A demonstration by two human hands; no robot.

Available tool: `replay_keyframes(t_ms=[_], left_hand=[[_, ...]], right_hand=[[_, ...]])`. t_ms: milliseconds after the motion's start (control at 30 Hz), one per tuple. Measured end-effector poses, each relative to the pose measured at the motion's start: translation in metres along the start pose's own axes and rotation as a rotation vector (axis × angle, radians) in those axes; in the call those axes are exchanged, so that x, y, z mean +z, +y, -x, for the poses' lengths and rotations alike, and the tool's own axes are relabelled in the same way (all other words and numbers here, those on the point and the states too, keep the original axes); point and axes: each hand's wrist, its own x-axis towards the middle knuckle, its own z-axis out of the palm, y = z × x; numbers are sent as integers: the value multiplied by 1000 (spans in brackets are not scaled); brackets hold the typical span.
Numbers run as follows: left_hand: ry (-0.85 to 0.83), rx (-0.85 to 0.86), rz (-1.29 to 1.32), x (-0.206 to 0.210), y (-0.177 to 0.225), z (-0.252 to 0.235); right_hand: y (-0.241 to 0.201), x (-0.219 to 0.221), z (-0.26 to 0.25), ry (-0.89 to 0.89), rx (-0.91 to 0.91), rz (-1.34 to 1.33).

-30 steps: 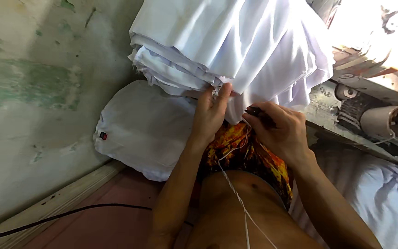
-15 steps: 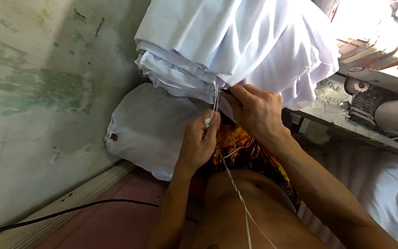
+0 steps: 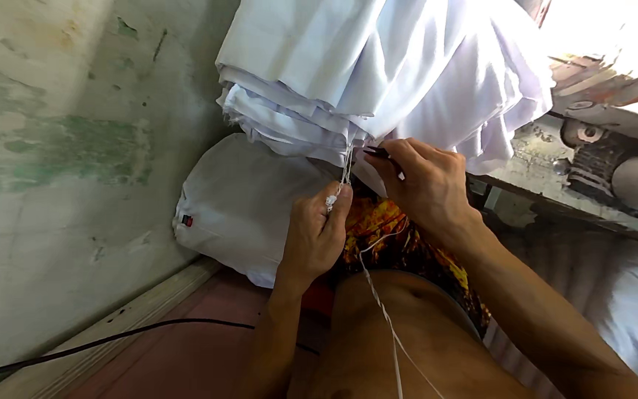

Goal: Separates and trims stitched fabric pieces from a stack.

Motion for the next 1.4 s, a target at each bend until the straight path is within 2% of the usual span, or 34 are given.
replay_keyframes(t_ms=[233,400,600,767,867,1100,1400], left_hand=[[19,80,-127,1,1,-1],[113,187,-227,2,5,-3],[114,261,-230,-4,15,-8],[23,421,-100,-19,23,-26],[44,463,81,-24,30,-36],[62,440,333,-14,37,-36],[84,390,387,-11,35,-30]], right_hand=[[-2,4,-14,-18,-59,-33],[7,0,-9,-49,-33,-31],[0,1,-13,15,-2,-54],[-3,-11,-26,19,-29,-63],[-4,-21,-37,18,-38,-55],[-14,-35,-51,6,-41,19],[-11,-36,-45,-65,-37,-27]])
